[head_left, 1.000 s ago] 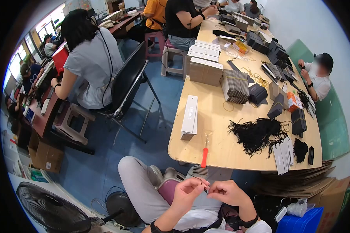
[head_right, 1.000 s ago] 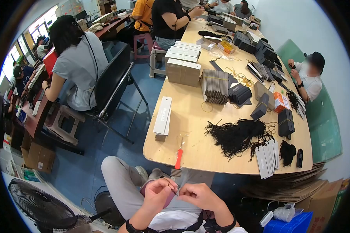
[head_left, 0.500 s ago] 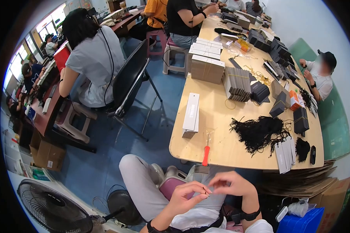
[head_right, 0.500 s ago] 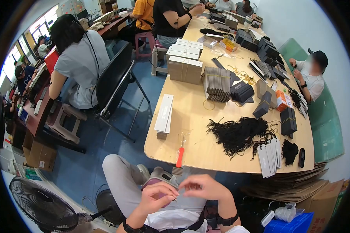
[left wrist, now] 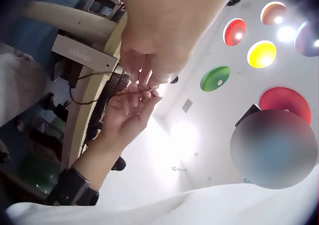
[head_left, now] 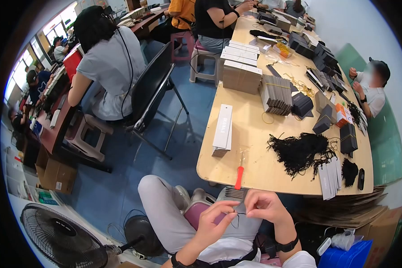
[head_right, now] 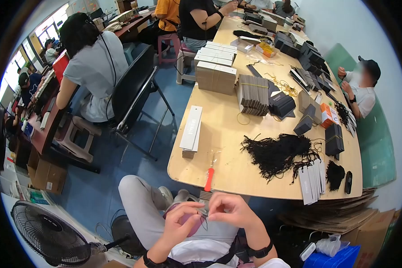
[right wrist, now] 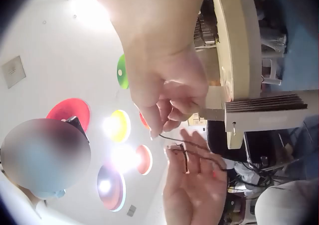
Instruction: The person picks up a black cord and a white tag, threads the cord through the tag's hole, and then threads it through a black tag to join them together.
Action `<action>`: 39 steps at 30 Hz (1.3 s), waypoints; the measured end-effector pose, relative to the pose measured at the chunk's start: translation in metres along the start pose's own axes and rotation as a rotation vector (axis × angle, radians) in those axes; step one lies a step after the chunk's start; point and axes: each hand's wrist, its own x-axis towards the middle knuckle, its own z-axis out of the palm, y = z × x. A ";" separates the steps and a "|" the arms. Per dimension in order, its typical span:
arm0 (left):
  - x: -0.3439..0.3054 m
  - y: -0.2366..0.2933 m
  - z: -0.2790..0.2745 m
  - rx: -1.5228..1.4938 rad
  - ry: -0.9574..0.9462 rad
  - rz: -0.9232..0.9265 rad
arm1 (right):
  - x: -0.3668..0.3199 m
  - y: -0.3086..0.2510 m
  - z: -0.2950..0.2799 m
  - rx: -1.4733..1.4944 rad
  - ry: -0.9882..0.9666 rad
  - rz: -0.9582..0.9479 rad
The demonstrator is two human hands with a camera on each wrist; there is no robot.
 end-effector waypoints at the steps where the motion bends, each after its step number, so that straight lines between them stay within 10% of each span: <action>1: 0.000 0.000 0.000 0.000 0.002 -0.001 | -0.002 0.002 0.003 0.000 -0.002 0.001; 39: -0.003 -0.011 -0.013 -0.264 -0.527 -0.178 | -0.008 0.003 0.000 0.161 -0.119 0.247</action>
